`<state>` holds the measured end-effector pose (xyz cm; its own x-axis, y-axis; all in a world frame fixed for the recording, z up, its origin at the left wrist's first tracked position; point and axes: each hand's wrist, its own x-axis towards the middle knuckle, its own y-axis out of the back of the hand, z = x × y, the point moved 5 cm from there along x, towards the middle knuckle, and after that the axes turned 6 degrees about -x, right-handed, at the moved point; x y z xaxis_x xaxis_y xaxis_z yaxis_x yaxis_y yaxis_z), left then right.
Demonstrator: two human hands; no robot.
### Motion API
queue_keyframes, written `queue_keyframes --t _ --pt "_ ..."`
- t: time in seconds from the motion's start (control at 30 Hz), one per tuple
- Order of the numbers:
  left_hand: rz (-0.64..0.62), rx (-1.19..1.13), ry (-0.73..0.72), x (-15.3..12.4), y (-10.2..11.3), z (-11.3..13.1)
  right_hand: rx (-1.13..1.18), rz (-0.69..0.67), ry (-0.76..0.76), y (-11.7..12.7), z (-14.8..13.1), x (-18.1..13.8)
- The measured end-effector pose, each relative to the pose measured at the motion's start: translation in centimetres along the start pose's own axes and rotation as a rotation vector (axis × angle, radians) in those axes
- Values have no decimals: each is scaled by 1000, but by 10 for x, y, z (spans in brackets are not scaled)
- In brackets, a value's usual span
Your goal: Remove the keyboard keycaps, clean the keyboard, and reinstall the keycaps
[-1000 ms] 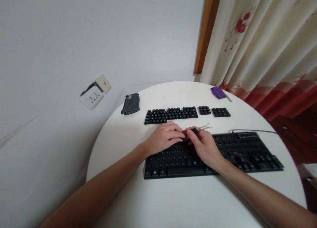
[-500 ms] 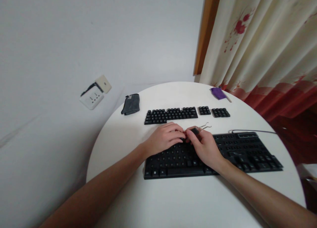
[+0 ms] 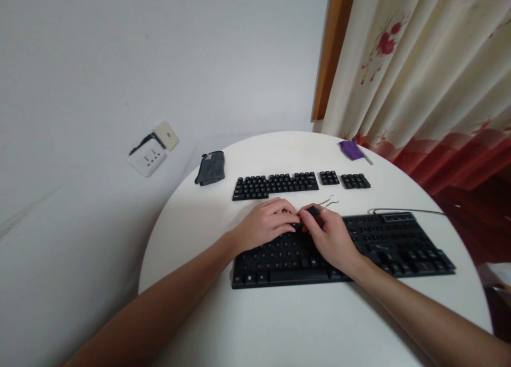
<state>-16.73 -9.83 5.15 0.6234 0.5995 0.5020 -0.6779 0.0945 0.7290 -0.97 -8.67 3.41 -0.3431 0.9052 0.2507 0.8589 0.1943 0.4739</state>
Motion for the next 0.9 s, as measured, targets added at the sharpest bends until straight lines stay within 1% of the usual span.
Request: queue_keyframes --t 0.4,0.57,0.67,0.73,0.83,0.9 --pt "-5 -22 -7 0 0 0 -45 -16 47 2 -5 0" --pt "18 -118 13 0 -1 2 -45 -1 35 1 -4 0" --pt "34 -168 28 1 1 3 -26 2 2 0 0 -1" --pt "104 -134 68 1 8 -2 -2 -4 -32 -2 3 -1" --pt "285 27 174 -3 26 -21 9 -4 -63 -1 5 -2" --pt "332 133 229 -7 34 -37 -6 5 -68 -1 5 -2"
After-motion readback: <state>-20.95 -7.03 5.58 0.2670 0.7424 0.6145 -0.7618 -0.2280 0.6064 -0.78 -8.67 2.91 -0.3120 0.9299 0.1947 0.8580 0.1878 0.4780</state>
